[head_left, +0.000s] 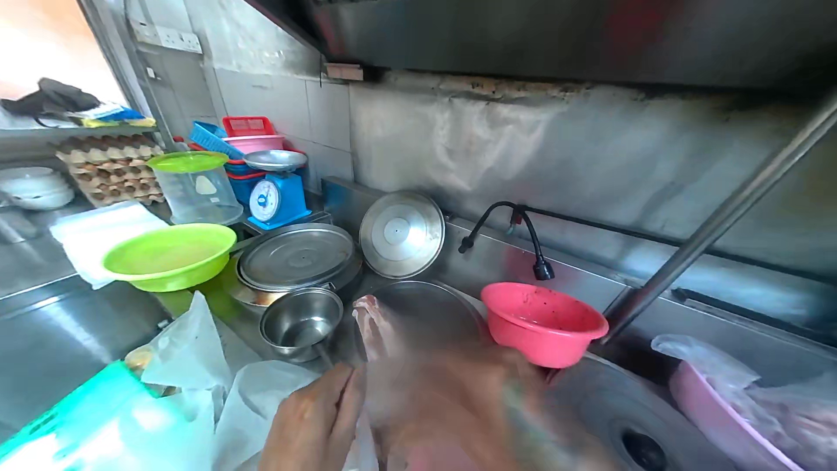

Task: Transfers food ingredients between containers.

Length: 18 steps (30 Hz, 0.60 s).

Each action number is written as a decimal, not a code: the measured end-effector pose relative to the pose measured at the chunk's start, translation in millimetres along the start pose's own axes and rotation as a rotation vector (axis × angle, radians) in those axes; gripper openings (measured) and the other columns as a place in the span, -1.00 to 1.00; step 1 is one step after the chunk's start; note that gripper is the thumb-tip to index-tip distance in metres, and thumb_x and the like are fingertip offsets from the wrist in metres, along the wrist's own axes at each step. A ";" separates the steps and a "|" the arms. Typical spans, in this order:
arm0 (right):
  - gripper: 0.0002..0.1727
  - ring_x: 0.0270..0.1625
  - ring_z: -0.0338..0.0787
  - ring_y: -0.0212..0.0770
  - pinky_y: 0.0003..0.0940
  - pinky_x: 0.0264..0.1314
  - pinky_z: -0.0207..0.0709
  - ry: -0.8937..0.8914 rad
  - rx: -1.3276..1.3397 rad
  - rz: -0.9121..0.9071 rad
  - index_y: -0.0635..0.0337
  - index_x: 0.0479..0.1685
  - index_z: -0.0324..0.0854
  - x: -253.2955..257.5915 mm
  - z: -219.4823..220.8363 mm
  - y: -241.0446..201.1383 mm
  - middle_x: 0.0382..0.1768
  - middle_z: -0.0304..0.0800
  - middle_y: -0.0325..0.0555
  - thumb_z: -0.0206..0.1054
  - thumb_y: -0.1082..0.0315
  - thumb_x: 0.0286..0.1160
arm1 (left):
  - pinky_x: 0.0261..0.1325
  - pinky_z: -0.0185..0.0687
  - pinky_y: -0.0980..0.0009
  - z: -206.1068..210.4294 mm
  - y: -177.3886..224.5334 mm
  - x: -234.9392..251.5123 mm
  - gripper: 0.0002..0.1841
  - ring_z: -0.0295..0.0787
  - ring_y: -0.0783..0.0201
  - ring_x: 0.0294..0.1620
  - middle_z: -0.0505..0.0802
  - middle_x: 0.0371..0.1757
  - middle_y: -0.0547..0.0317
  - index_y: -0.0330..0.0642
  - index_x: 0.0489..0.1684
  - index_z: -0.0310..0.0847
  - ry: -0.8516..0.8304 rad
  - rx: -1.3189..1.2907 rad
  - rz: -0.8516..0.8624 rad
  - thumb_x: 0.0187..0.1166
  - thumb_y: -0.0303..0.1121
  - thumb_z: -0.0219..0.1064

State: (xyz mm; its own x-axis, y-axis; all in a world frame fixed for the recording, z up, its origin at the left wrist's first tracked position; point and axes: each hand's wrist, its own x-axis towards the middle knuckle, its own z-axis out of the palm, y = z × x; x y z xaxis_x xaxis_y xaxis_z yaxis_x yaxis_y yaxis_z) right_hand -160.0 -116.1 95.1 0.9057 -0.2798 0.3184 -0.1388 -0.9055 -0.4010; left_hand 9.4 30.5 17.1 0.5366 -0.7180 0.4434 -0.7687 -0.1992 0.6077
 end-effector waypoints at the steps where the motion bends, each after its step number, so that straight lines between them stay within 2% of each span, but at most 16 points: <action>1: -0.65 0.16 0.87 0.00 -0.06 0.35 0.65 -0.127 -0.035 0.006 0.17 0.20 0.76 6.0 13.7 -2.1 0.07 0.90 0.06 0.32 0.14 0.64 | -0.58 0.58 0.19 0.8 -1.5 0.8 -0.54 0.64 0.23 -0.68 0.67 -0.68 0.12 -0.27 -0.42 0.67 0.012 -0.004 0.006 0.81 -0.15 0.02; 2: -0.54 0.38 0.77 0.04 -0.05 0.55 0.50 -0.232 -0.039 -0.013 0.17 0.35 0.70 9.6 25.4 0.3 0.27 0.82 0.09 0.30 0.06 0.66 | -0.59 0.56 0.21 1.2 -3.8 1.0 -0.54 0.62 0.25 -0.68 0.66 -0.68 0.13 -0.27 -0.42 0.67 0.025 -0.006 0.006 0.81 -0.15 0.01; 3: -0.46 0.46 0.72 0.03 -0.08 0.61 0.46 -0.255 -0.026 -0.043 0.17 0.43 0.67 9.9 32.7 4.0 0.36 0.77 0.09 0.32 0.00 0.64 | -0.61 0.58 0.23 0.3 -6.8 1.3 -0.53 0.63 0.27 -0.69 0.67 -0.68 0.15 -0.25 -0.41 0.67 0.032 -0.006 0.004 0.81 -0.14 0.00; 4: -0.44 0.40 0.76 -0.03 -0.13 0.56 0.51 -0.208 0.014 -0.059 0.17 0.43 0.69 8.1 33.1 7.0 0.34 0.79 0.05 0.37 -0.03 0.60 | -0.60 0.57 0.22 -1.5 -9.6 1.4 -0.53 0.62 0.28 -0.69 0.67 -0.68 0.15 -0.26 -0.41 0.67 0.035 -0.013 -0.007 0.81 -0.14 0.01; 6: -0.55 -0.01 0.86 -0.25 -0.32 0.14 0.72 -0.015 0.150 -0.080 0.17 0.24 0.80 -0.5 20.8 17.9 0.06 0.91 -0.07 0.42 0.03 0.57 | -0.58 0.63 0.20 -5.2 -17.1 -0.8 -0.54 0.67 0.28 -0.68 0.70 -0.67 0.16 -0.26 -0.40 0.67 0.019 -0.037 -0.041 0.83 -0.14 0.01; 7: -0.63 -0.15 0.84 -0.38 -0.43 -0.02 0.73 0.044 0.232 -0.059 0.15 0.15 0.83 -6.6 12.6 27.4 -0.05 0.92 -0.15 0.42 0.08 0.58 | -0.58 0.65 0.22 -5.7 -21.8 -3.5 -0.54 0.68 0.30 -0.68 0.71 -0.67 0.18 -0.25 -0.39 0.67 0.013 -0.053 -0.061 0.83 -0.14 0.00; 9: -0.71 -0.21 0.82 -0.52 -0.52 -0.09 0.75 0.043 0.363 0.042 0.11 0.08 0.84 -22.0 0.8 59.2 -0.16 0.92 -0.30 0.38 0.13 0.63 | -0.59 0.66 0.28 -7.3 -29.1 -7.2 -0.54 0.68 0.35 -0.68 0.70 -0.66 0.22 -0.24 -0.39 0.65 0.025 -0.088 -0.094 0.84 -0.14 -0.01; 10: -0.72 -0.23 0.80 -0.53 -0.52 -0.10 0.72 0.014 0.384 0.120 0.11 0.06 0.85 -32.5 1.8 81.0 -0.21 0.91 -0.31 0.37 0.14 0.64 | -0.59 0.65 0.30 -8.4 -31.4 -8.3 -0.55 0.67 0.37 -0.68 0.70 -0.65 0.22 -0.25 -0.39 0.65 0.033 -0.100 -0.101 0.85 -0.15 0.00; 12: -0.71 -0.19 0.83 -0.37 -0.34 -0.01 0.73 -0.105 0.287 0.288 0.14 0.02 0.84 -58.4 22.9 134.3 -0.20 0.90 -0.19 0.33 0.16 0.65 | -0.58 0.64 0.32 -11.0 -34.1 -10.0 -0.55 0.66 0.38 -0.68 0.70 -0.65 0.22 -0.25 -0.40 0.64 0.039 -0.113 -0.119 0.84 -0.16 0.01; 13: -0.70 -0.05 0.86 -0.18 -0.13 0.15 0.72 -0.217 0.183 0.367 0.19 0.05 0.83 -73.4 41.5 161.5 -0.10 0.90 -0.04 0.30 0.19 0.66 | -0.58 0.63 0.33 -12.2 -34.6 -10.6 -0.55 0.65 0.39 -0.68 0.69 -0.65 0.22 -0.25 -0.40 0.64 0.034 -0.120 -0.128 0.84 -0.16 0.01; 14: -0.68 0.18 0.84 0.06 0.10 0.39 0.61 -0.369 0.082 0.431 0.25 0.16 0.79 -88.2 62.1 183.6 0.08 0.88 0.14 0.26 0.26 0.68 | -0.57 0.63 0.33 -13.3 -34.5 -11.2 -0.55 0.65 0.39 -0.68 0.68 -0.65 0.21 -0.27 -0.40 0.64 0.025 -0.128 -0.135 0.84 -0.16 0.02; 15: -0.65 0.39 0.73 0.25 0.25 0.56 0.42 -0.512 0.008 0.469 0.27 0.28 0.74 -102.7 83.9 199.4 0.26 0.79 0.26 0.23 0.32 0.67 | -0.57 0.63 0.35 -14.0 -33.9 -11.8 -0.56 0.64 0.41 -0.68 0.68 -0.64 0.22 -0.27 -0.39 0.64 0.015 -0.133 -0.136 0.84 -0.17 0.02; 16: -0.62 0.47 0.66 0.32 0.33 0.61 0.34 -0.590 -0.044 0.470 0.24 0.32 0.73 -118.5 106.5 212.6 0.34 0.75 0.28 0.25 0.33 0.63 | -0.56 0.62 0.36 -14.3 -34.0 -11.8 -0.56 0.64 0.41 -0.67 0.68 -0.64 0.23 -0.28 -0.38 0.63 0.003 -0.136 -0.129 0.84 -0.17 0.02; 18: -0.61 0.49 0.63 0.34 0.35 0.65 0.30 -0.650 -0.101 0.422 0.19 0.29 0.77 -143.3 141.6 231.7 0.34 0.76 0.24 0.27 0.20 0.64 | -0.55 0.63 0.35 -13.3 -35.6 -10.4 -0.56 0.65 0.40 -0.66 0.69 -0.63 0.21 -0.30 -0.36 0.63 -0.010 -0.145 -0.104 0.85 -0.18 0.01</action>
State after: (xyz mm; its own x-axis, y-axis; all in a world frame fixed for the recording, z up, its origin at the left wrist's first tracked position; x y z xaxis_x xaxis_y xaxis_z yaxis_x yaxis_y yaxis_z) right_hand -265.2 -240.6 -165.1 0.8167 -0.3924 -0.4230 -0.5314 -0.7973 -0.2864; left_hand 35.8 53.9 -0.4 0.6063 -0.7053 0.3674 -0.6507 -0.1744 0.7391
